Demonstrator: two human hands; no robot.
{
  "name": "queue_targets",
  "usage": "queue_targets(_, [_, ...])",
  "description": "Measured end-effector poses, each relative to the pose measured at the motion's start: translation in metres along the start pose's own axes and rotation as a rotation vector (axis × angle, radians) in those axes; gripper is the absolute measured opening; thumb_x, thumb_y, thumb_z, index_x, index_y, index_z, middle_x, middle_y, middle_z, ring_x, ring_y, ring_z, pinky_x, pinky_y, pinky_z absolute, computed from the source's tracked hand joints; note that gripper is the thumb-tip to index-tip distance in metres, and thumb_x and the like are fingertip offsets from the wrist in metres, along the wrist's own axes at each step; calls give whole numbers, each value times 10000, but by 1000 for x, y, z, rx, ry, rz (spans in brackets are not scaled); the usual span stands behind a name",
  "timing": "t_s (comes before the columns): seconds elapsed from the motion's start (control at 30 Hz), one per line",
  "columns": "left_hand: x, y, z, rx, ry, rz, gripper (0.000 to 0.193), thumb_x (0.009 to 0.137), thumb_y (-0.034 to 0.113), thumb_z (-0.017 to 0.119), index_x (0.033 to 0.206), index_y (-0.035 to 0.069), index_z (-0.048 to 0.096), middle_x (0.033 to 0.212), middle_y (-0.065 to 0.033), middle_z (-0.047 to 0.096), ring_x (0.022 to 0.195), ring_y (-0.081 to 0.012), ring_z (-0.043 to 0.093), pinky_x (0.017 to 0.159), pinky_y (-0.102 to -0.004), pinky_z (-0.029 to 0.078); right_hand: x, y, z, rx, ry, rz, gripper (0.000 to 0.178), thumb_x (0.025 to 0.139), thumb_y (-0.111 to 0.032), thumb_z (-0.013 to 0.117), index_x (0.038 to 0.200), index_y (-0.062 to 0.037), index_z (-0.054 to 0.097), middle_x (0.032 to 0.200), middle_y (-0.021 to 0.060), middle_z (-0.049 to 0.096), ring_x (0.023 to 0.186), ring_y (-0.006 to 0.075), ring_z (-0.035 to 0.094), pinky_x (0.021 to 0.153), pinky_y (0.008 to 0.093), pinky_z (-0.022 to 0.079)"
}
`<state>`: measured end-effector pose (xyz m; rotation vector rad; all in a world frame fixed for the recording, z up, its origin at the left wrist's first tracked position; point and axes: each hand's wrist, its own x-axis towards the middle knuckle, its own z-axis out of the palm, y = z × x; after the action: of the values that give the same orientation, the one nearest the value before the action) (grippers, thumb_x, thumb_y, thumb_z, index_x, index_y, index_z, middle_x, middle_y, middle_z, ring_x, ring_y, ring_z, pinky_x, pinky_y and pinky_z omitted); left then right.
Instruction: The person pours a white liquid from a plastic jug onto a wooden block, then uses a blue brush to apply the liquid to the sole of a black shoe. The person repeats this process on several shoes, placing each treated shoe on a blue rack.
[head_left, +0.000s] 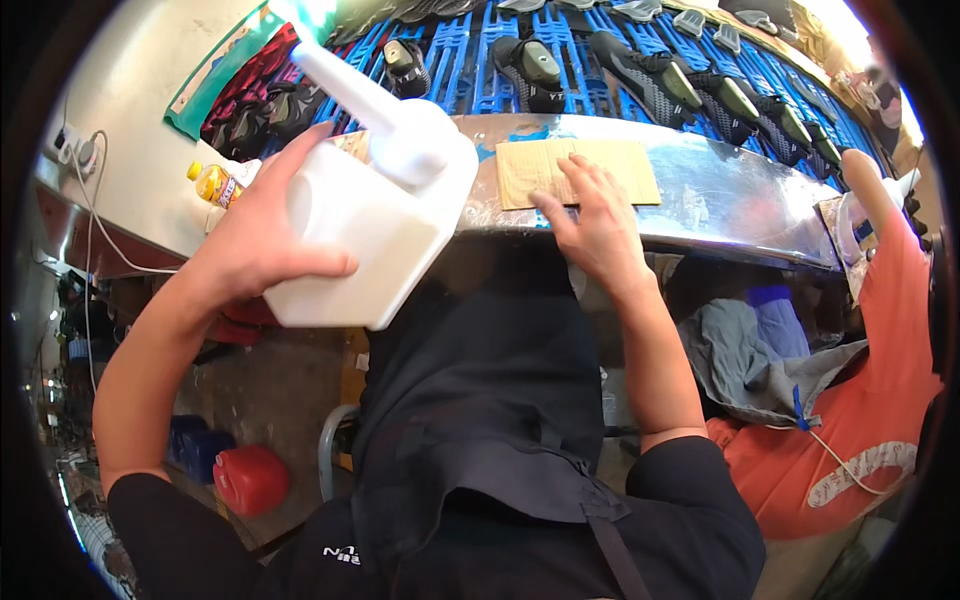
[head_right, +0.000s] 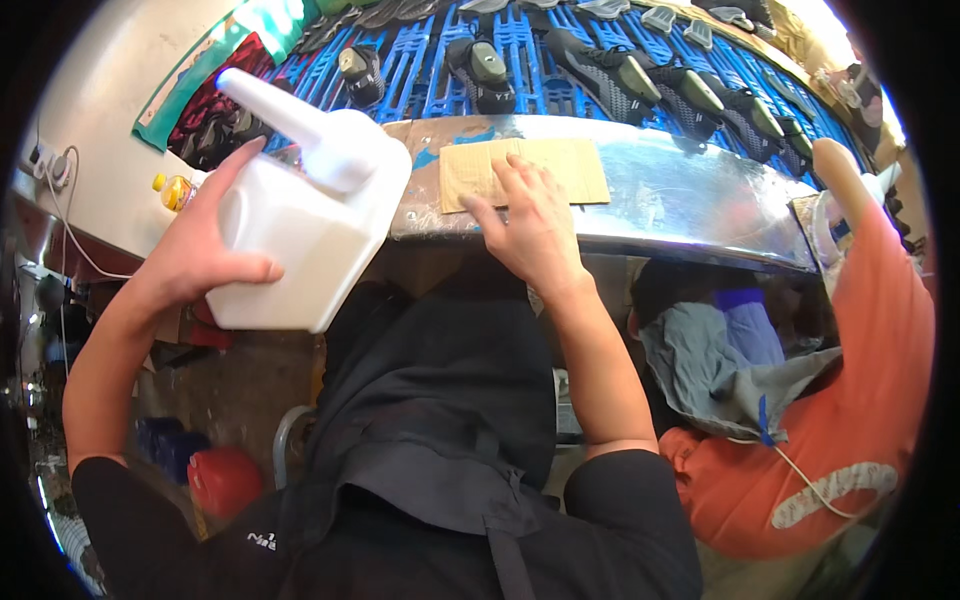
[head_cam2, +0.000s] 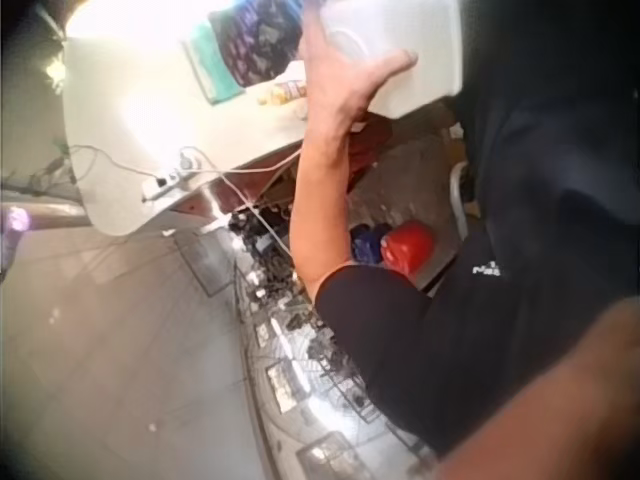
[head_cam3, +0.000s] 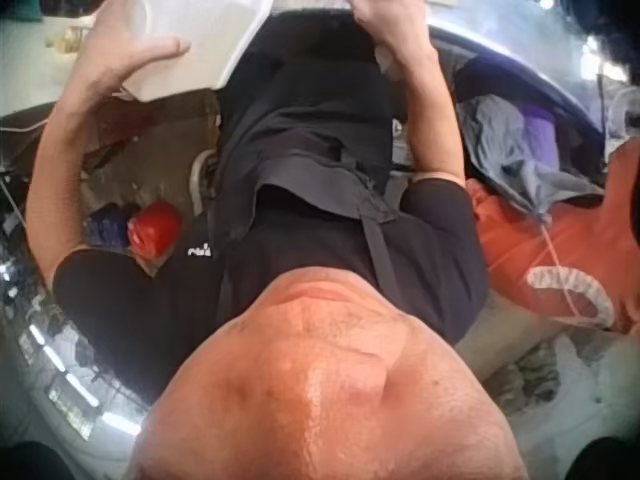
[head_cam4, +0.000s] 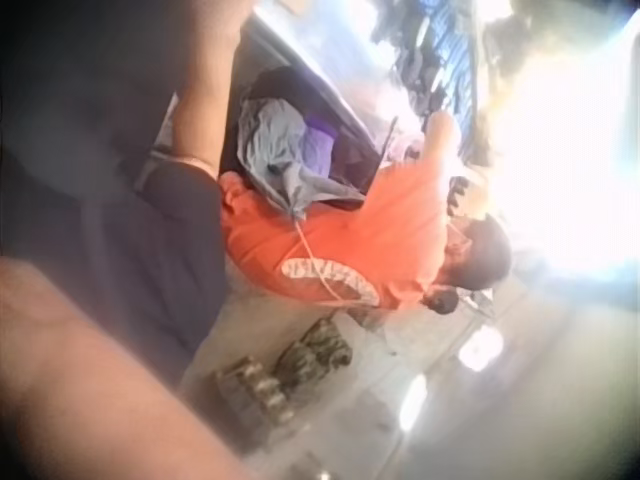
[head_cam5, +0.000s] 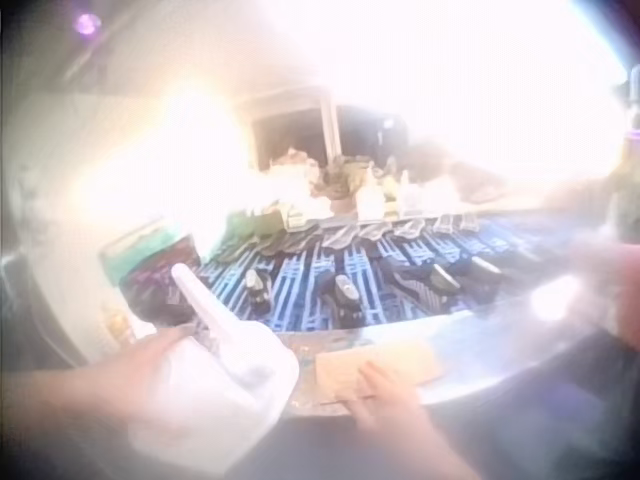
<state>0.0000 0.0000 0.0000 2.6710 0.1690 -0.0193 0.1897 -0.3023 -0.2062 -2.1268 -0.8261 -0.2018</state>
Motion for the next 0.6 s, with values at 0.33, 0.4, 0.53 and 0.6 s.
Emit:
queue_targets(0.33, [88,-12,24,49,-7,-47,1359,614,459,956,1717,6,305,1560,-357,491,1455,-457,523,1239,-481,429,-38,36,-5,-392,-55,-269,855,926,-594,799,1478,33,615,1585,237,587,1526,427,492,1315,540,309])
queue_targets(0.4, [98,-13,30,64,-34,-51,1371,609,481,953,1711,-11,303,1550,-362,505,1452,-459,525,1241,-481,428,-48,52,-15,-363,-5,-277,745,917,-511,839,1421,9,666,1545,198,634,1491,398,540,1303,528,339])
queue_targets(0.53, [111,-5,39,104,-92,-67,1399,605,541,939,1706,-39,298,1570,-374,497,1474,-467,501,1250,-484,419,-60,70,-41,-297,104,-344,583,802,-228,933,1292,1,714,1405,183,716,1369,394,638,1232,521,454])
queue_targets(0.6, [114,7,38,144,-138,-114,1401,625,592,923,1711,-38,301,1648,-373,422,1534,-468,425,1271,-484,391,-65,72,-46,-298,127,-371,553,806,-171,911,1293,2,714,1370,186,730,1338,394,660,1204,521,484])
